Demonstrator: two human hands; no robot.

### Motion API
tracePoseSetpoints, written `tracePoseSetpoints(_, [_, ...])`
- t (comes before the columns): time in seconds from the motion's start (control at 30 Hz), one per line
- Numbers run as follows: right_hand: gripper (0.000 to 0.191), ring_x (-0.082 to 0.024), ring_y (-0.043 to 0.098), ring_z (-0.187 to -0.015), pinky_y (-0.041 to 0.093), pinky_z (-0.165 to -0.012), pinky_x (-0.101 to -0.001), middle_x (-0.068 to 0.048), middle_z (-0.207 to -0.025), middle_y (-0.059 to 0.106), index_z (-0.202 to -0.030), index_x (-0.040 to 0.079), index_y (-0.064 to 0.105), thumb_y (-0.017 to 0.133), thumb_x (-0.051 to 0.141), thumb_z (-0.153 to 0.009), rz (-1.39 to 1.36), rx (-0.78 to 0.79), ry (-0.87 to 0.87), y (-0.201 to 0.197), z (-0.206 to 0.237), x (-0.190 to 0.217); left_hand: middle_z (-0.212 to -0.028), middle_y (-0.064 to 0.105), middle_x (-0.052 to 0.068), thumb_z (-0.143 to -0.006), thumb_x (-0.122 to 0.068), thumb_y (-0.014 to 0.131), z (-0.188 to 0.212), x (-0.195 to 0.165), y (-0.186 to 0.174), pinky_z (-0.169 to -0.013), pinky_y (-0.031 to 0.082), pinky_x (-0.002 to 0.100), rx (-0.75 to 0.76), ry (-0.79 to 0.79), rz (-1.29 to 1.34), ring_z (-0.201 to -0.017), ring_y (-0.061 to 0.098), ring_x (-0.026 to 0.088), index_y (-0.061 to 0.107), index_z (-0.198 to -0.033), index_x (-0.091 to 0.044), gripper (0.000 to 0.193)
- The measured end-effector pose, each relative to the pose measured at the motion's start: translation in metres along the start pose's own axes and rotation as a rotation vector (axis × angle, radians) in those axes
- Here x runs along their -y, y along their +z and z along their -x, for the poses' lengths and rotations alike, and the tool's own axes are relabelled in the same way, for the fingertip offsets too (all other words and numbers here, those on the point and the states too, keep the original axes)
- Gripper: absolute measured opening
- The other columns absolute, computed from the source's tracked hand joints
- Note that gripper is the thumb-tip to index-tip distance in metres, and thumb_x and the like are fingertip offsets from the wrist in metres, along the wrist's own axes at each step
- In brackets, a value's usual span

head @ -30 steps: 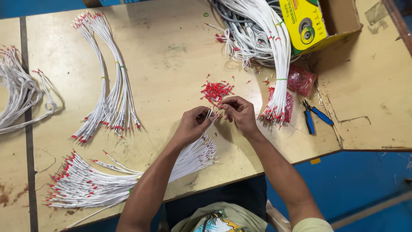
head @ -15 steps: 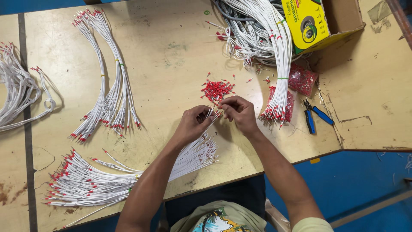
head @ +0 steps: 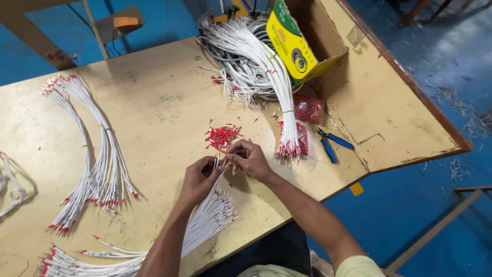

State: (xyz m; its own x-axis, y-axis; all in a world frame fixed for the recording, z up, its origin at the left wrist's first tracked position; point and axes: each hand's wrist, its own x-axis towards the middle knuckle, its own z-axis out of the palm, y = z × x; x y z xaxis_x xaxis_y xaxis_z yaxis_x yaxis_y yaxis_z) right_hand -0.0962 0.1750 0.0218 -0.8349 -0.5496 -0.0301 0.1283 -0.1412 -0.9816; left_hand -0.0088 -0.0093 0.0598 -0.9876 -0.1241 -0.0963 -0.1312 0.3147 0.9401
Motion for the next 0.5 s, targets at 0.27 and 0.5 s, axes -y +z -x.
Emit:
tracePoseSetpoints(0.27, [0.014, -0.006, 0.067, -0.066, 0.047, -0.054, -0.0187, -0.005, -0.091, 0.076, -0.105, 0.003, 0.063, 0.073, 0.009, -0.096, 0.013, 0.038, -0.001, 0.001, 0.001, 0.004, -0.068, 0.069, 0.004, -0.089, -0.018, 0.074, 0.001, -0.002, 0.000, -0.059, 0.051, 0.027, -0.008, -0.034, -0.016, -0.061, 0.060, 0.008, 0.073, -0.099, 0.000, 0.021])
tracePoseSetpoints(0.5, [0.022, -0.013, 0.065, -0.074, 0.054, -0.066, -0.0274, -0.004, -0.092, 0.069, -0.113, 0.009, 0.070, 0.077, 0.014, -0.093, 0.710, -0.242, -0.266, -0.004, 0.000, 0.011, -0.072, 0.069, 0.002, -0.087, -0.017, 0.074, 0.001, -0.003, 0.001, -0.061, 0.051, 0.027, -0.053, -0.011, -0.055, -0.063, 0.059, 0.009, 0.075, -0.099, -0.003, 0.018])
